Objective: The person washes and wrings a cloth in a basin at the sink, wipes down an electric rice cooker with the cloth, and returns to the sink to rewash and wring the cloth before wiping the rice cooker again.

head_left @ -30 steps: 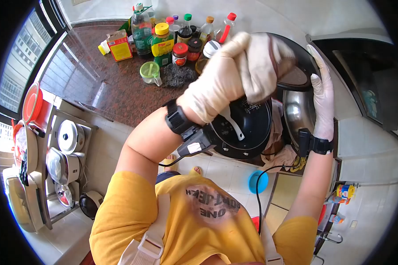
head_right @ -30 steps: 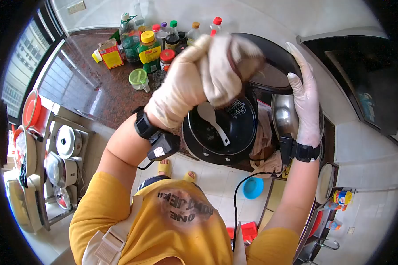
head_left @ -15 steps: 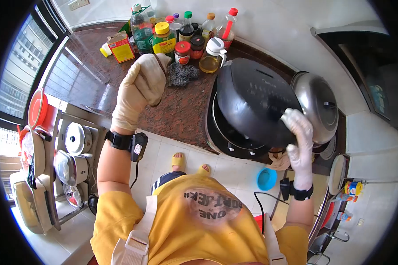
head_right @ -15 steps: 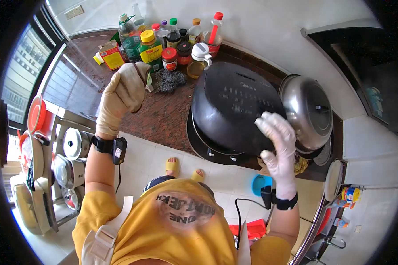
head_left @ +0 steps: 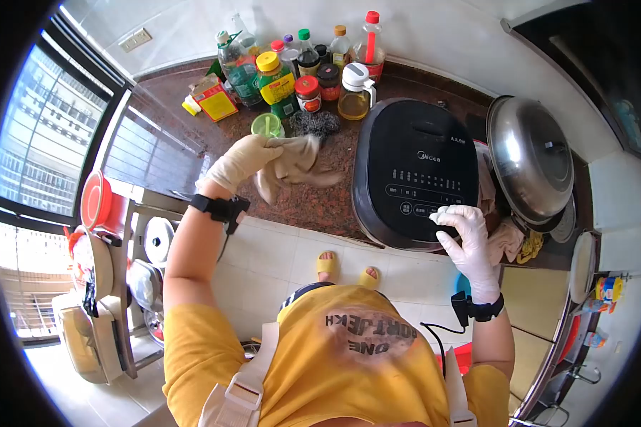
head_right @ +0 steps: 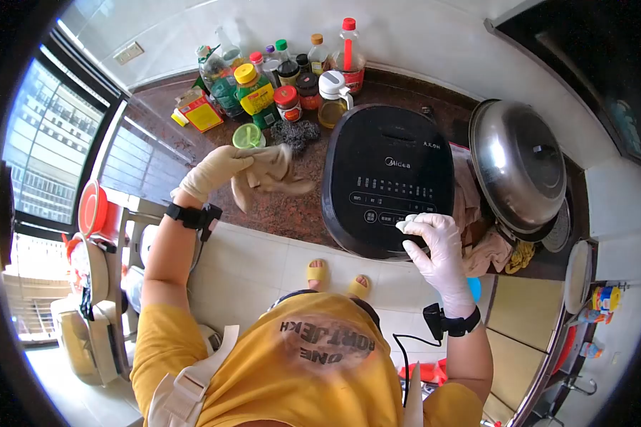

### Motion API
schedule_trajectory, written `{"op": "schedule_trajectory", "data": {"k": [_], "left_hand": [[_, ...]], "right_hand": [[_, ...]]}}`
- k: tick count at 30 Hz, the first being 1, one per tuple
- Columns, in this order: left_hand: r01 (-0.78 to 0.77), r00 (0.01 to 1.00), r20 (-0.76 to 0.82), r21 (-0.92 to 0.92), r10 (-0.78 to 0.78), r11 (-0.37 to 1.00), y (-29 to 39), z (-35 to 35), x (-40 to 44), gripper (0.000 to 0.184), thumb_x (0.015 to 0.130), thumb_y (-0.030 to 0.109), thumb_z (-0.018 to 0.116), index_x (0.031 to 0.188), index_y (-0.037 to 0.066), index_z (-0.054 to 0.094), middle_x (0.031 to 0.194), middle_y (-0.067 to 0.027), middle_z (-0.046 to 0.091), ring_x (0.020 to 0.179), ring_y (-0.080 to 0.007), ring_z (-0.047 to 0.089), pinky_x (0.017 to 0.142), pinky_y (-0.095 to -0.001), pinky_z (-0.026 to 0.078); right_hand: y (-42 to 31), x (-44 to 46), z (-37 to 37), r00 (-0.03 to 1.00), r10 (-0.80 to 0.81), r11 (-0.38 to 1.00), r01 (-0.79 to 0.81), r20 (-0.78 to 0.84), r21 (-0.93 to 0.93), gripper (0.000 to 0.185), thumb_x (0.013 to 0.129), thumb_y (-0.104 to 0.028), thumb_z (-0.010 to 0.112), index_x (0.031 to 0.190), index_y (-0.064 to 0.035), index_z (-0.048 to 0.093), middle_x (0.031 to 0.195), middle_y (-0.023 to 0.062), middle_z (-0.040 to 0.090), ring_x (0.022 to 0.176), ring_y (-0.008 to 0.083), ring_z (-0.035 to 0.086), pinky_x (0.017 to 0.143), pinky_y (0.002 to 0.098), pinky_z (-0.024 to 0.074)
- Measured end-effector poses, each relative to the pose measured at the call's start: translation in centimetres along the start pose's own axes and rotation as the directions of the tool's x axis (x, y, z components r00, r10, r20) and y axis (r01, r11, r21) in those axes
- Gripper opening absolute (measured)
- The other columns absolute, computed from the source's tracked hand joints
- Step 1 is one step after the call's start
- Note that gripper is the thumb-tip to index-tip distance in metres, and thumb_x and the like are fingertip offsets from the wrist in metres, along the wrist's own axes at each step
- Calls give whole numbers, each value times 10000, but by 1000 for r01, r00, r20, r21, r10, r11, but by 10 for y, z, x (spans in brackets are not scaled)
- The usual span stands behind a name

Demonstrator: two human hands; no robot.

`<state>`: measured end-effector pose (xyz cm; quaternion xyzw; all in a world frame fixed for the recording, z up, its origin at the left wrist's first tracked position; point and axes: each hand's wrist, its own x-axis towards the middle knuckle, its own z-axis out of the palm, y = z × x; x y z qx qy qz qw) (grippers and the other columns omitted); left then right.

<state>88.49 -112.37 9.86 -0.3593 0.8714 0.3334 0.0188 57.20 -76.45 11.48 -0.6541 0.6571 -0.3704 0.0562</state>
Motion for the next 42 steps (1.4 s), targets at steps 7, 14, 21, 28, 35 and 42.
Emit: {"op": "schedule_trajectory", "data": {"k": [7,14,21,28,35,42], "left_hand": [[-190,952,-303,-490,37,851,22,-6,4,288,997,203,621,1201,10,685,981,-28,707,880,-103,628,806,-264,515],[-334,942,-238,-637,235,694,173,-31,-24,474,1046,258,558,1440,0,512,1279,-55,635,1138,-127,575,1013,-276,452],[-127,948,54,-840,314,527,251,13,-12,368,1054,245,539,1331,12,600,1175,-57,699,1030,-148,656,925,-319,531],[-478,797,-7,605,604,637,220,122,1,967,796,545,718,1580,167,296,1646,-213,194,1511,-443,187,1151,-653,222],[-641,756,243,467,608,610,208,123,-18,987,863,698,538,1615,141,225,1675,-190,146,1542,-421,132,1206,-611,73],[-423,828,-120,508,548,751,161,97,66,994,895,579,642,1585,29,184,1629,-278,171,1498,-505,167,1199,-548,247]], "right_hand": [[4,-6,5,998,-31,997,27,-58,-73,277,743,-51,751,1000,-133,687,1043,31,687,1016,263,619,904,423,438],[13,-11,9,996,-71,991,64,-59,-116,275,743,-93,782,1003,-146,711,1025,32,679,983,267,620,869,442,453],[16,-28,-1,951,64,969,14,-303,247,230,807,19,692,1021,-66,700,1097,89,697,1073,277,633,960,395,473],[92,-58,-38,914,228,920,-89,-337,381,442,1001,-103,549,1435,-28,516,1508,147,491,1419,286,439,1161,411,355],[135,41,-22,980,-48,976,87,-192,200,588,1005,-171,590,1545,-78,376,1617,163,333,1528,306,245,1229,413,206],[149,50,8,997,30,963,-8,-77,269,692,1004,-179,597,1602,-133,253,1679,144,153,1565,299,92,1244,411,136]]}}
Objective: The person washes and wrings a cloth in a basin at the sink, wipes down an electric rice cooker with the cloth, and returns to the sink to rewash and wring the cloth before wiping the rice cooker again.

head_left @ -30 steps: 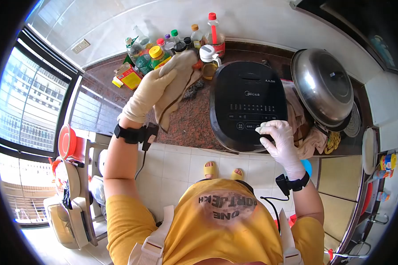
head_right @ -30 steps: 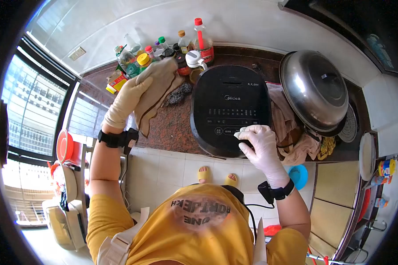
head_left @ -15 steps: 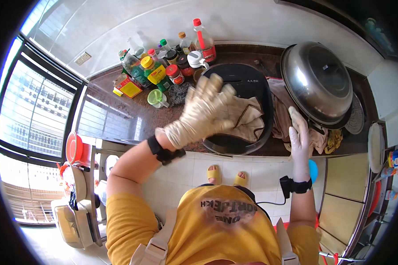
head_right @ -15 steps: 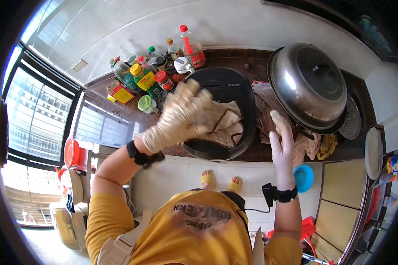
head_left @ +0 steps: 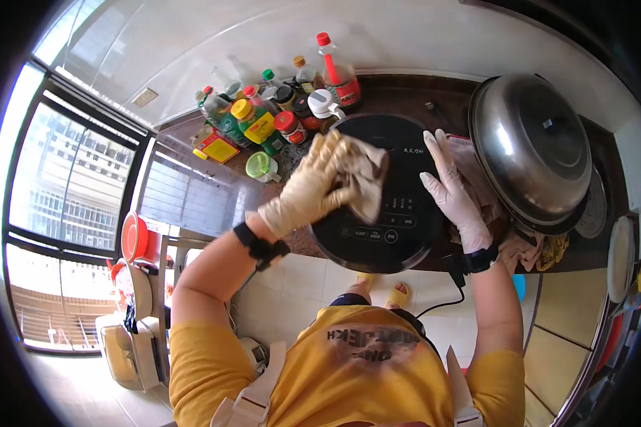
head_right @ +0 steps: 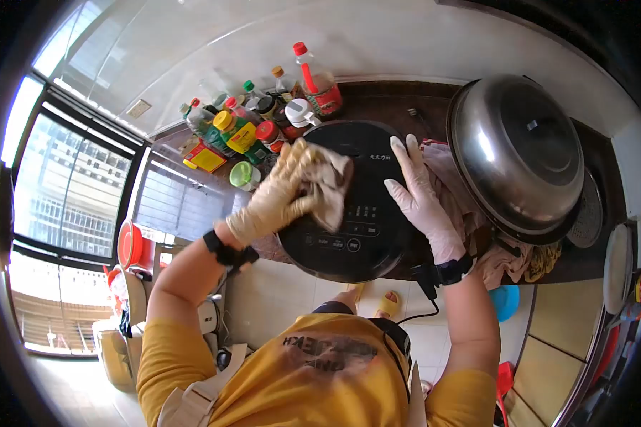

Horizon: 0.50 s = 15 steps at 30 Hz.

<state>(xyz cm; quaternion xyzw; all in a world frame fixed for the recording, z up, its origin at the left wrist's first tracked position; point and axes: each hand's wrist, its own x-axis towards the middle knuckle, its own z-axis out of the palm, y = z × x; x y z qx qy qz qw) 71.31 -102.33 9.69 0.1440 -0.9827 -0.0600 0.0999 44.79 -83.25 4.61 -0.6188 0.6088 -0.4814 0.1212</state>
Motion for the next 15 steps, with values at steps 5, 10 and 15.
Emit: {"op": "schedule_trajectory", "data": {"k": [5,10,15], "left_hand": [[54,985,170,-116,-34,992,-41,6,122,992,910,598,622,1548,-41,211,1575,-332,238,1455,-512,258,1177,-502,313],[-171,946,288,43,152,984,54,-2,152,1163,827,795,548,1575,-8,161,1620,-290,176,1528,-428,131,1202,-598,172],[-368,882,265,-131,391,920,74,0,94,1366,722,881,544,1572,-79,73,1650,-289,84,1550,-421,17,1202,-631,52]], "right_hand": [[-8,-1,3,998,64,997,-65,-24,-32,735,1007,-201,595,1617,-120,193,1686,146,108,1565,302,84,1245,409,124],[-18,1,4,983,163,985,-159,-79,61,820,1007,-184,597,1627,-88,69,1687,141,110,1552,279,129,1241,396,127],[-9,4,15,976,80,950,-13,-204,312,945,948,-211,683,1624,-74,37,1681,134,156,1533,267,187,1232,397,164]]}}
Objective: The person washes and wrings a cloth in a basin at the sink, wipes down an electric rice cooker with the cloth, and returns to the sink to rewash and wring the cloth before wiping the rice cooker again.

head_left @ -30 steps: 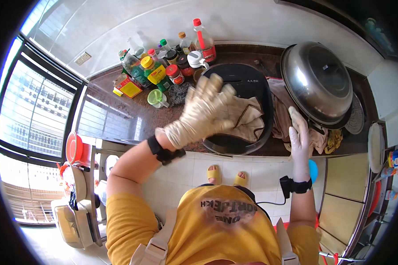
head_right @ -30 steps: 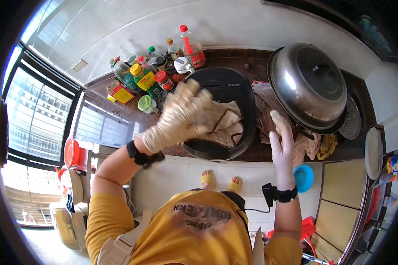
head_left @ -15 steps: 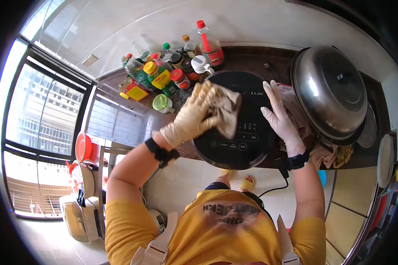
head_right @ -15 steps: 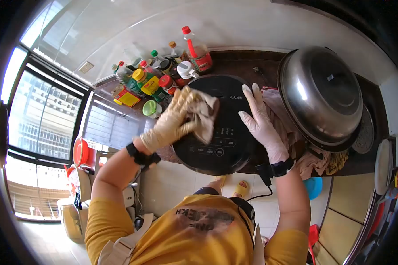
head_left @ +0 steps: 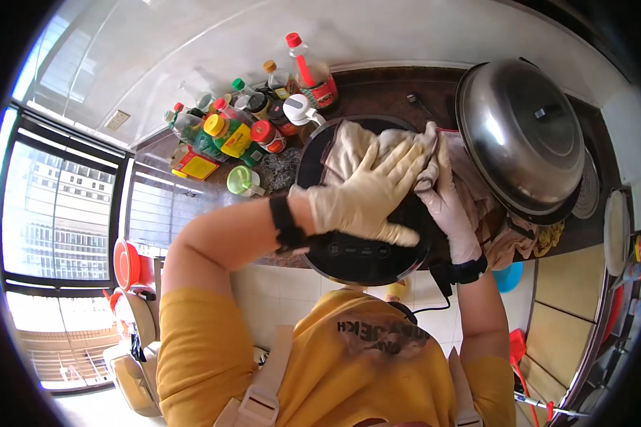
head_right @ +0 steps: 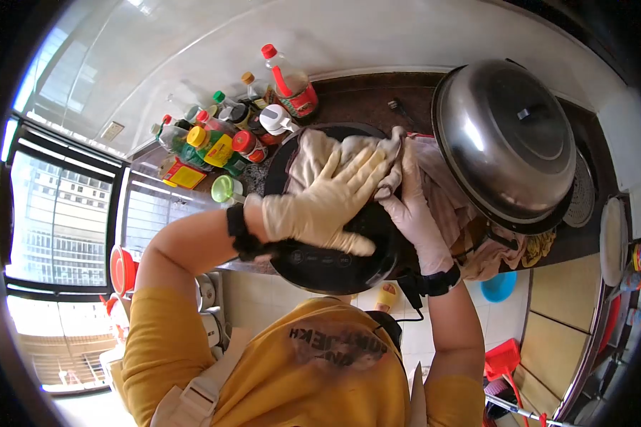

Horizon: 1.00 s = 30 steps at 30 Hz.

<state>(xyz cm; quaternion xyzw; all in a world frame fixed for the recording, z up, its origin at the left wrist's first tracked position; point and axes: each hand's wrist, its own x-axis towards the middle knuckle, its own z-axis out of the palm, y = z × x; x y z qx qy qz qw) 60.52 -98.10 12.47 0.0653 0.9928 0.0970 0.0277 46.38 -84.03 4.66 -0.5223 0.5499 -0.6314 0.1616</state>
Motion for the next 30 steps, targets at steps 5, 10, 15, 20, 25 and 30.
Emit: {"op": "schedule_trajectory", "data": {"k": [5,10,15,20,25,30], "left_hand": [[-33,970,237,-69,49,997,50,0,-100,1175,810,767,567,1592,-6,152,1656,-230,146,1553,-402,68,1199,-641,24],[7,1000,2,-589,-6,808,49,-9,-141,719,953,518,565,1456,15,464,1517,-211,425,1433,-386,366,1167,-560,258],[-132,772,-603,-461,-201,878,49,-36,-173,411,1012,366,514,1102,20,716,1172,-174,703,1098,-325,667,984,-429,469],[50,753,-592,-385,-288,922,37,-16,-162,662,954,535,542,1323,-10,614,1405,-236,566,1330,-409,515,1124,-515,328],[195,965,-158,-109,-210,975,47,9,-117,1223,694,781,674,1582,45,266,1631,-302,159,1526,-478,114,1213,-559,120],[245,967,-78,29,-242,969,50,12,-103,1205,676,785,655,1577,72,291,1627,-271,210,1520,-453,170,1220,-546,115]], "right_hand": [[-22,5,-11,999,23,930,-13,24,-368,890,871,-148,724,1610,-126,229,1677,174,152,1548,332,160,1245,440,163],[-113,50,-5,881,-158,845,355,446,-401,726,898,-213,677,1562,-169,387,1657,156,239,1542,370,164,1236,488,182],[-96,30,85,459,-179,676,700,870,-230,521,934,-403,548,1326,-59,546,1483,243,429,1398,511,368,1089,589,373],[-75,76,99,357,-146,694,701,923,-161,475,945,-428,530,1286,-102,582,1449,181,516,1409,402,420,1113,500,379],[-8,151,52,670,-153,606,645,727,-466,589,955,-458,535,1440,-127,489,1327,141,580,1245,337,537,1062,453,431],[29,125,-8,886,63,911,137,460,-389,549,999,-293,571,1460,-21,452,1395,201,544,1281,375,537,1055,418,451]]}}
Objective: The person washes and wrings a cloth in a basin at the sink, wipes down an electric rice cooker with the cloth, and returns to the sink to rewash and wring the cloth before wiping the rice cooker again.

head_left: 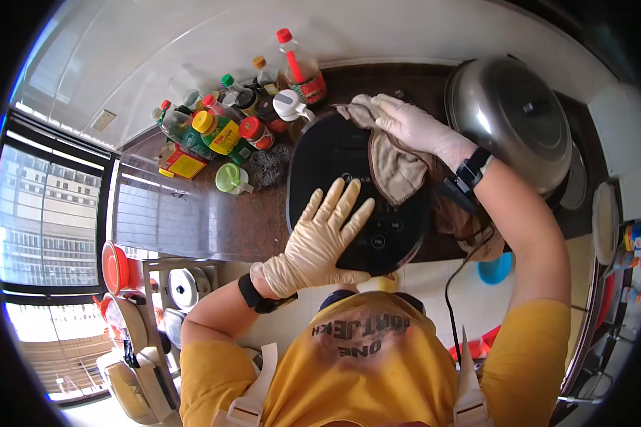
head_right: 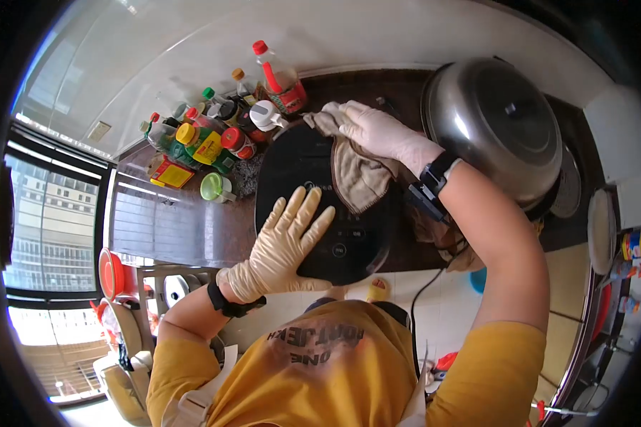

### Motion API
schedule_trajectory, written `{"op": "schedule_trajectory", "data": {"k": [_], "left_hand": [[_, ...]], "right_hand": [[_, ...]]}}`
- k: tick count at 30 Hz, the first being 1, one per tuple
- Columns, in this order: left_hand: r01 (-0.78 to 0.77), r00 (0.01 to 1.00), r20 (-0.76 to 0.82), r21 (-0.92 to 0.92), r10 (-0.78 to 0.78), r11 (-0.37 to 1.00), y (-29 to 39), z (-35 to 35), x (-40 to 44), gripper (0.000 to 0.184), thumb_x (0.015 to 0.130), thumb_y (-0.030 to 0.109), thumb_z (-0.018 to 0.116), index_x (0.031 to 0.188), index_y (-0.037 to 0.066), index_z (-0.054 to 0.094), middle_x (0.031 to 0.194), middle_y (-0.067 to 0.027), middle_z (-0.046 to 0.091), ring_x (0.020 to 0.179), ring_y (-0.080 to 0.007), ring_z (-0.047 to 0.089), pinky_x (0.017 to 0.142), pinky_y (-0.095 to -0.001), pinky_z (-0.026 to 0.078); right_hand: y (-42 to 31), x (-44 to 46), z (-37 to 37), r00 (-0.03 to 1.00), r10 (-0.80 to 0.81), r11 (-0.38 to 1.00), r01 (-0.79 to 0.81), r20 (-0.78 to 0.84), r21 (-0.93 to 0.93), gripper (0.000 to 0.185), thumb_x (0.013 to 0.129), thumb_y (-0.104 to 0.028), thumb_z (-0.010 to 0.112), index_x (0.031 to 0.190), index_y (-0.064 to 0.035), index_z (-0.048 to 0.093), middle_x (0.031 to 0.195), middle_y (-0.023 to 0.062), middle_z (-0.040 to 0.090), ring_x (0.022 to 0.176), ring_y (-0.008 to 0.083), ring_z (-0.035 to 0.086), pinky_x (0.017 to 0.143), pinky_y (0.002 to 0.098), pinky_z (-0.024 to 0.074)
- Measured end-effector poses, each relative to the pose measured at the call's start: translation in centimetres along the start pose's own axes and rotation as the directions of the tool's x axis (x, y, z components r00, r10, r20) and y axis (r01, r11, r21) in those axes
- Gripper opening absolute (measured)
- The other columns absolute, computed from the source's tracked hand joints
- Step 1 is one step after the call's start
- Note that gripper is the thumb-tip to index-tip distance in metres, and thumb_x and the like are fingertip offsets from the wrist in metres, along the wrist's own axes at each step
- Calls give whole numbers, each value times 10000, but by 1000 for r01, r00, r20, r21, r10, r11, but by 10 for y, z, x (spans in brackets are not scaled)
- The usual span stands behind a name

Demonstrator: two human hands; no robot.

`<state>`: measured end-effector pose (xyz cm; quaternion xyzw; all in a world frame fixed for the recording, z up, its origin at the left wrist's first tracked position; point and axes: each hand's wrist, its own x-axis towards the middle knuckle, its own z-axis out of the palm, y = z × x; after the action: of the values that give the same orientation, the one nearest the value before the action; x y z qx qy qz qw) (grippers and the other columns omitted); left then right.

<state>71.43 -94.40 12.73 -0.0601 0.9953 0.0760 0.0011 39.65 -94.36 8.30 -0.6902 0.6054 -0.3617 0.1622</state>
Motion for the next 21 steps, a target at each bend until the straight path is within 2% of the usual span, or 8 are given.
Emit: {"op": "schedule_trajectory", "data": {"k": [2,4,6,8,12,13,16,21], "left_hand": [[17,1000,16,15,-17,1000,2,-1,2,1207,665,774,664,1576,75,294,1630,-268,207,1520,-450,175,1222,-543,117],[33,999,15,40,-33,999,4,1,3,1220,656,789,658,1574,72,296,1635,-254,208,1522,-444,176,1223,-541,120],[40,999,27,77,-42,996,7,0,5,1231,671,841,589,1579,66,286,1638,-252,204,1523,-443,173,1222,-540,119],[24,1000,10,124,-25,992,3,8,3,1113,817,837,406,1589,49,262,1649,-249,178,1531,-437,153,1226,-528,100],[82,995,40,122,-88,989,10,8,7,929,882,598,551,1590,69,266,1649,-238,184,1530,-424,156,1225,-535,123],[85,995,41,127,-91,988,14,8,8,936,875,584,569,1590,63,261,1650,-239,179,1529,-428,154,1224,-537,124],[77,995,49,160,-86,984,14,10,9,953,869,575,575,1592,50,244,1652,-243,162,1527,-444,143,1222,-544,122],[45,999,-16,96,-43,994,13,16,12,929,903,615,505,1587,37,259,1648,-250,176,1521,-456,158,1218,-546,126]], "right_hand": [[-2,-31,10,989,126,991,-123,-77,44,541,989,-246,590,1455,-6,456,1419,242,517,1288,395,530,1073,400,440],[-10,-64,26,936,-12,993,-30,-351,-113,547,981,-222,604,1457,0,452,1470,294,437,1340,431,470,1111,415,407],[-63,-105,31,921,-75,979,-5,-381,-203,559,906,-131,625,1446,-66,496,1553,290,315,1429,489,326,1167,518,328],[-95,-146,51,911,-101,987,41,-399,-157,572,864,-211,622,1426,-135,544,1543,280,321,1415,537,315,1171,574,298],[-129,-203,104,915,-1,997,-33,-404,-76,646,863,-377,644,1452,-140,523,1566,299,248,1365,662,265,1116,669,297],[-115,-201,105,886,-74,996,91,-458,16,711,880,-425,635,1488,-97,464,1571,328,233,1391,640,251,1144,648,271],[-84,-166,72,833,-98,984,161,-544,70,733,913,-433,609,1510,-57,411,1565,325,265,1438,559,257,1176,601,252],[4,-118,59,792,-72,988,142,-607,67,662,932,-304,598,1513,-61,394,1557,243,353,1453,413,334,1192,505,286]]}}
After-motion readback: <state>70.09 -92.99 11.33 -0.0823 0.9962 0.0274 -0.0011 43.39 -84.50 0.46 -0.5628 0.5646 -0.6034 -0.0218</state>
